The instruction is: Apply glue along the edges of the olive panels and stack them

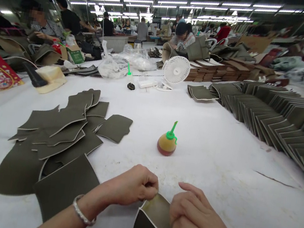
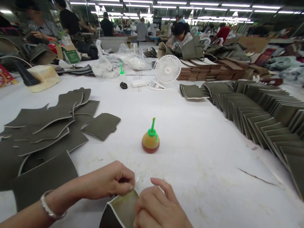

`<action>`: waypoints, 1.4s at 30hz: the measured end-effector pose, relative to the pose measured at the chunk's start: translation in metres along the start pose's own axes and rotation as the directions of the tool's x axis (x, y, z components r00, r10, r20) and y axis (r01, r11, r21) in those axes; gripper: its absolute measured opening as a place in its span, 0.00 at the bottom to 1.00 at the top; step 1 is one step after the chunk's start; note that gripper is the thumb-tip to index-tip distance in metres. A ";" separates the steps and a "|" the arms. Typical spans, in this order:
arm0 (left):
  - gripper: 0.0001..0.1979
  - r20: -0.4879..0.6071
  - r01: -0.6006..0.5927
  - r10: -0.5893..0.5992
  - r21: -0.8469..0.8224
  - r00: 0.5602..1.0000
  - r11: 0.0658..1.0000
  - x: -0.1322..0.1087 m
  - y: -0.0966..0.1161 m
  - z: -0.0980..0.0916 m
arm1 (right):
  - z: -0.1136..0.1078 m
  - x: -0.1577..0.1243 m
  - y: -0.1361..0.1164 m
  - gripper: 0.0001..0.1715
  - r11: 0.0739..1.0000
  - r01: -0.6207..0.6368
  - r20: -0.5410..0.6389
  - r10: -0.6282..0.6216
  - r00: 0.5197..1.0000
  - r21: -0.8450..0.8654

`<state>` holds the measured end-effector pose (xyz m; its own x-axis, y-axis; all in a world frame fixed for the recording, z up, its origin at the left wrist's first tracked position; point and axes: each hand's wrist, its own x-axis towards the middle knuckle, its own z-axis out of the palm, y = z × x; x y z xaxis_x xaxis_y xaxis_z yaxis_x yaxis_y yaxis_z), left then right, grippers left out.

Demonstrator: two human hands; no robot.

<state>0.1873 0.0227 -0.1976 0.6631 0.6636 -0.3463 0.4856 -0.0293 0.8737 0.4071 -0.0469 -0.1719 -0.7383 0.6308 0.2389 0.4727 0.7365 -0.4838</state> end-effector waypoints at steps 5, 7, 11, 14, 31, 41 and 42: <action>0.07 0.182 -0.045 0.059 -0.079 0.982 0.996 0.000 -0.005 0.016 | 0.007 0.000 -0.003 0.13 0.981 -0.017 -0.009 0.019 1.000 0.193; 0.10 0.215 -0.054 0.081 -0.130 0.973 0.990 -0.001 -0.010 0.023 | 0.016 -0.003 -0.002 0.13 0.962 -0.059 0.035 0.052 0.998 0.266; 0.16 0.187 0.066 -0.010 -0.295 0.982 0.953 -0.018 -0.013 0.027 | 0.036 -0.017 0.000 0.11 0.899 -0.191 0.077 0.175 0.982 0.393; 0.16 0.068 0.074 -0.064 -0.155 0.996 0.985 -0.039 -0.006 0.024 | 0.044 -0.025 -0.001 0.10 0.844 -0.313 0.094 0.303 0.948 0.435; 0.10 -0.047 0.109 -0.109 -0.001 0.993 0.994 -0.058 -0.025 0.049 | 0.071 -0.031 0.008 0.08 0.793 -0.390 0.118 0.382 0.917 0.467; 0.11 -0.082 0.116 -0.125 -0.112 0.989 0.987 -0.061 -0.025 0.051 | 0.064 -0.023 0.007 0.08 0.782 -0.368 0.134 0.351 0.927 0.503; 0.11 -0.081 0.114 -0.124 -0.112 0.989 0.987 -0.061 -0.025 0.051 | 0.063 -0.022 0.007 0.08 0.785 -0.371 0.139 0.350 0.926 0.496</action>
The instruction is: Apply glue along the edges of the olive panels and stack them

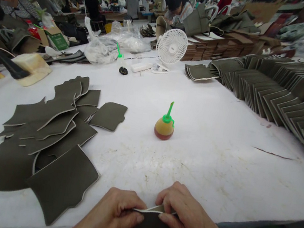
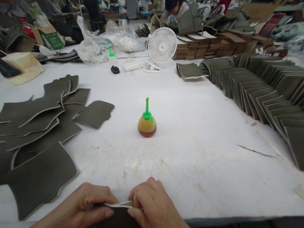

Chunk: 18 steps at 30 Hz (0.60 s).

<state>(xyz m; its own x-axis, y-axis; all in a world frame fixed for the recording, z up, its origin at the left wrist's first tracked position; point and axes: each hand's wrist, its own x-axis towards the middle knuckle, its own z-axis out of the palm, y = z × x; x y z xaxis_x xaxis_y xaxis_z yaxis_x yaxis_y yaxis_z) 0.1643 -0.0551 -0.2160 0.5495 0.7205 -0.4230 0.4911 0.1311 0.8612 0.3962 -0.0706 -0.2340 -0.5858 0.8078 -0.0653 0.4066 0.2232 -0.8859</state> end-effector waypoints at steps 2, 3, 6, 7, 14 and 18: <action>0.10 -0.002 -0.002 0.002 0.001 1.000 1.000 0.001 0.001 0.000 | -0.001 0.001 -0.001 0.08 1.000 0.000 0.012 0.000 1.000 -0.029; 0.10 -0.004 -0.002 0.002 0.000 1.000 1.000 0.001 0.001 0.000 | -0.001 0.001 0.000 0.08 0.999 0.007 0.014 -0.006 1.000 -0.046; 0.11 0.002 0.001 -0.001 -0.022 1.000 1.000 0.001 0.002 0.000 | -0.001 0.000 0.001 0.09 0.996 0.028 0.018 -0.027 0.999 -0.084; 0.11 0.006 0.001 -0.001 -0.029 1.000 1.000 0.001 0.002 0.000 | -0.001 0.000 0.002 0.09 0.996 0.028 0.018 -0.027 0.999 -0.090; 0.09 -0.021 0.021 -0.022 -0.040 1.000 0.999 0.002 -0.001 0.005 | -0.008 0.001 0.002 0.08 0.999 0.017 0.028 -0.016 0.999 -0.043; 0.08 -0.070 0.007 0.000 0.104 0.998 0.995 0.007 0.000 0.010 | -0.007 0.001 0.004 0.08 1.000 0.006 0.037 -0.005 0.999 -0.005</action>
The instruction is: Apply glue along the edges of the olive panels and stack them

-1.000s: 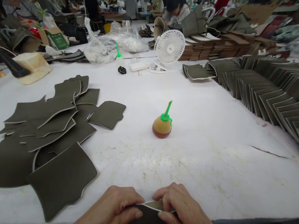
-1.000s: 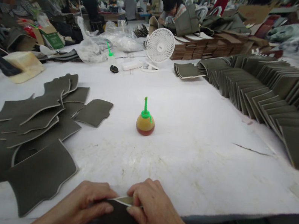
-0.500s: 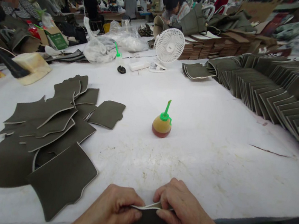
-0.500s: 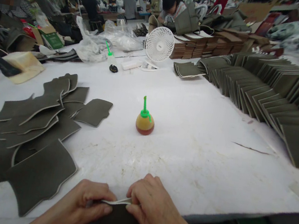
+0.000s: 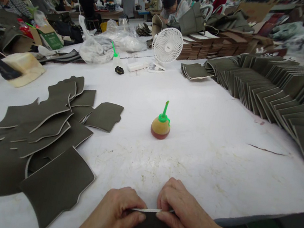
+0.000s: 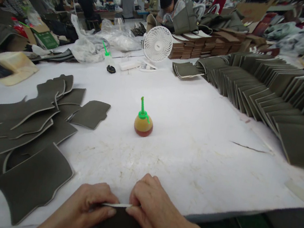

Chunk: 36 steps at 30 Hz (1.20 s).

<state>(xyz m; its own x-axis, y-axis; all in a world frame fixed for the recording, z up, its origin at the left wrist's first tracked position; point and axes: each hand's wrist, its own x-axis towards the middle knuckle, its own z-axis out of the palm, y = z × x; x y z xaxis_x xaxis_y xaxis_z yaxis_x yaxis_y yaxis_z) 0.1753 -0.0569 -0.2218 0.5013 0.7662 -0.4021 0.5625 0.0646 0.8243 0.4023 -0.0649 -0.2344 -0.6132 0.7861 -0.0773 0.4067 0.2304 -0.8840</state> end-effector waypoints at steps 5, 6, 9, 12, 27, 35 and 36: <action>0.10 0.008 -0.119 0.120 0.147 0.993 0.982 0.006 0.006 0.008 | 0.004 -0.002 0.005 0.09 1.000 0.023 -0.030 -0.023 0.999 0.014; 0.11 0.007 -0.136 0.136 0.156 0.991 0.978 0.007 0.006 0.010 | 0.005 -0.002 0.006 0.09 0.999 0.030 -0.043 -0.030 0.999 0.015; 0.12 0.013 -0.181 0.182 0.178 0.983 0.967 0.008 0.004 0.012 | 0.003 -0.004 0.007 0.06 1.000 0.011 -0.078 -0.009 0.997 0.026; 0.12 0.017 -0.192 0.193 0.191 0.981 0.963 0.008 0.000 0.012 | -0.001 -0.004 0.007 0.12 1.000 0.012 -0.058 -0.011 0.998 0.004; 0.16 0.019 -0.187 0.189 0.265 0.982 0.946 0.002 -0.012 0.011 | -0.026 -0.017 0.013 0.11 0.977 0.065 -0.003 -0.067 0.998 -0.203; 0.09 -0.014 -0.145 0.157 0.302 0.988 0.942 0.007 -0.001 0.018 | -0.027 -0.021 0.018 0.17 0.967 0.085 0.005 -0.086 0.996 -0.238; 0.10 0.012 -0.161 0.166 0.328 0.986 0.931 0.010 0.001 0.020 | -0.025 -0.020 0.018 0.19 0.970 0.081 0.003 -0.082 0.997 -0.230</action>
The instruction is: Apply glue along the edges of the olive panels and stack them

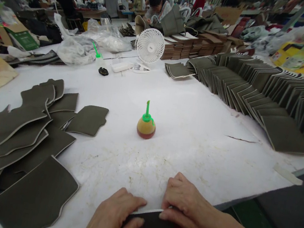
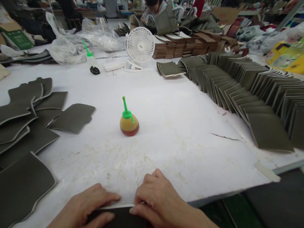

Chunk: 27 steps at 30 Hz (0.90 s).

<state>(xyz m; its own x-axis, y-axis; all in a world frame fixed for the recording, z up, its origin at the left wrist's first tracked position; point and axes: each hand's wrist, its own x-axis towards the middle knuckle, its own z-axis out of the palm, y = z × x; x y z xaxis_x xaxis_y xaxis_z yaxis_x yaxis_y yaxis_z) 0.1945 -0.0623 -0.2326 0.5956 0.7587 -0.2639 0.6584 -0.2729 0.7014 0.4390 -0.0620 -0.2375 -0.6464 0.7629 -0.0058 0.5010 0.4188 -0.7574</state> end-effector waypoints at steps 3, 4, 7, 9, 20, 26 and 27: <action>0.08 0.094 -0.048 0.040 0.075 0.995 0.996 0.010 0.010 0.005 | 0.004 0.002 -0.001 0.22 1.000 0.008 -0.017 -0.008 1.000 0.004; 0.08 0.103 -0.052 0.043 0.083 0.994 0.995 0.014 0.012 0.006 | 0.004 0.002 -0.001 0.22 1.000 0.014 -0.021 -0.014 1.000 0.002; 0.11 0.053 -0.051 0.048 0.052 0.997 0.997 0.020 0.015 0.009 | 0.005 0.000 -0.001 0.18 1.000 0.017 -0.005 -0.017 1.000 -0.005; 0.12 0.037 -0.063 0.062 0.030 0.997 0.998 0.021 0.014 0.011 | 0.005 0.000 -0.002 0.13 1.000 0.012 0.024 -0.012 1.000 0.000; 0.06 0.134 0.163 -0.141 -0.173 0.981 0.971 0.005 0.009 -0.011 | 0.001 0.007 -0.002 0.23 0.997 -0.071 0.001 0.071 0.997 0.008; 0.09 0.068 0.174 -0.162 -0.228 0.984 0.958 0.001 0.008 -0.006 | 0.000 0.010 -0.017 0.06 0.998 -0.055 0.099 0.056 0.994 -0.011; 0.10 0.065 0.147 -0.136 -0.213 0.988 0.966 0.001 0.007 -0.004 | 0.002 0.012 -0.019 0.05 0.999 -0.043 0.110 0.045 0.993 -0.022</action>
<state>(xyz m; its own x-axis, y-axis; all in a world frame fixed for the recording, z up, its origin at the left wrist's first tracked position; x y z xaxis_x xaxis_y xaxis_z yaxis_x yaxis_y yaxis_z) 0.1984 -0.0610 -0.2253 0.5290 0.7485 -0.3998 0.6258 -0.0260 0.7795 0.4203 -0.0624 -0.2243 -0.6827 0.7221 -0.1119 0.5408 0.3963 -0.7419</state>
